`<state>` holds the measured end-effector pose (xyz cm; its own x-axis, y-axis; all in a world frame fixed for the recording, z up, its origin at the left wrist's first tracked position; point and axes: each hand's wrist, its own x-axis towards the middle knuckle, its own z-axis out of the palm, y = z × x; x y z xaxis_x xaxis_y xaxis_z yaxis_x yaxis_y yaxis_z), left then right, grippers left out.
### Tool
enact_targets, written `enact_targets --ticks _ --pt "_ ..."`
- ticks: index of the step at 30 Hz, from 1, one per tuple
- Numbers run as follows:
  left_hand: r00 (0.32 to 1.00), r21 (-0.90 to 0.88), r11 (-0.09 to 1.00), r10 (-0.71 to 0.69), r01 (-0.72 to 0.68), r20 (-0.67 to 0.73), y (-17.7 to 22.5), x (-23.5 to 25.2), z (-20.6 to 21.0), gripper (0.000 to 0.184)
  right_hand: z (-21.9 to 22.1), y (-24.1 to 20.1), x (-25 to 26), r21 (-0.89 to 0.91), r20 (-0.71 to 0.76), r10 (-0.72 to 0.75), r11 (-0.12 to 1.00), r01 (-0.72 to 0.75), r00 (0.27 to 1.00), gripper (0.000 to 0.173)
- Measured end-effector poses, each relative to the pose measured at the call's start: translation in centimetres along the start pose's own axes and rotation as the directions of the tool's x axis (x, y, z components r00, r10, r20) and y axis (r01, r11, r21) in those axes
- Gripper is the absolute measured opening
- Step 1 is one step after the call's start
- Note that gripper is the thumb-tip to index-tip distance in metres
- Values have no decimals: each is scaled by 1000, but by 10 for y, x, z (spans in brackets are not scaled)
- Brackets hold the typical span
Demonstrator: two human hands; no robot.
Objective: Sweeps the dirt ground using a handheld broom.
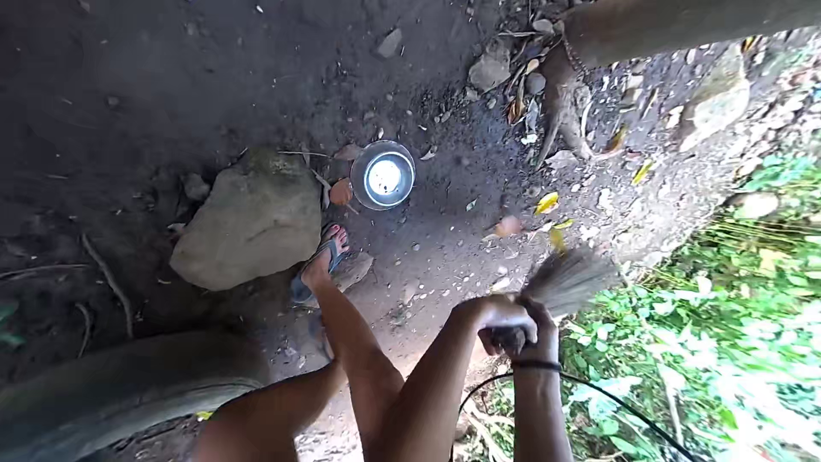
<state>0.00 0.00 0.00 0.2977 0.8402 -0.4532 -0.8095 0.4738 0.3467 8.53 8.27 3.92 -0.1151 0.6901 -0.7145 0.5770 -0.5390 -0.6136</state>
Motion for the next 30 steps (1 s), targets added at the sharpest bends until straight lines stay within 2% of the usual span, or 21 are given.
enact_targets --ticks 2,4,6,8,9,10,12,15,16,18,20,22,24,26,28,30 --pt "999 13 1000 20 -21 25 -16 -8 19 88 -13 5 -23 33 -43 -22 999 24 999 40" --pt "999 -28 999 40 -40 -20 -38 -20 41 96 -20 11 -45 6 -42 -32 999 32 999 35" --pt "989 -20 997 77 -81 -123 -55 -40 53 100 -26 20 -56 -1 88 -20 1000 20 996 27" --pt "940 -12 987 147 -158 -310 -73 -71 61 101 -18 30 -64 -14 283 16 1000 -12 959 20" --pt "871 -4 972 208 -234 -444 -85 -84 66 98 -8 37 -67 -41 365 16 999 -1 931 18" --pt "770 27 951 267 -309 -580 -96 -93 67 95 5 45 -65 -64 455 17 998 14 890 17" --pt "572 106 933 297 -343 -765 -109 -107 51 87 44 68 -59 -121 568 66 993 3 820 20" --pt "449 2 987 76 -163 -890 -127 -122 17 87 94 117 -48 -181 667 244 970 -164 704 24" --pt "427 -76 985 -2 -154 -904 -138 -122 15 87 98 135 -49 -226 662 318 948 -223 679 24" --pt "437 -216 959 -117 -184 -892 -168 -110 35 88 67 159 -54 -394 592 428 893 -218 683 24" --pt "494 -332 915 -186 -228 -850 -211 -77 88 83 -4 174 -62 -499 443 508 824 -267 739 22" --pt "543 -381 885 -189 -266 -818 -246 -34 132 80 -69 173 -64 -536 284 503 789 -300 816 19" --pt "632 -377 879 -119 -291 -766 -238 -15 160 82 -112 155 -62 -517 198 426 810 -275 883 22" --pt "730 -354 902 -68 -246 -680 -218 -14 174 82 -134 130 -68 -493 167 354 838 -233 920 27" --pt "793 -330 919 -33 -215 -609 -217 -15 185 85 -147 118 -82 -445 116 268 875 -191 956 23" --pt "803 -269 933 35 -241 -595 -229 -19 205 99 -168 114 -97 -435 153 224 890 -138 962 25"
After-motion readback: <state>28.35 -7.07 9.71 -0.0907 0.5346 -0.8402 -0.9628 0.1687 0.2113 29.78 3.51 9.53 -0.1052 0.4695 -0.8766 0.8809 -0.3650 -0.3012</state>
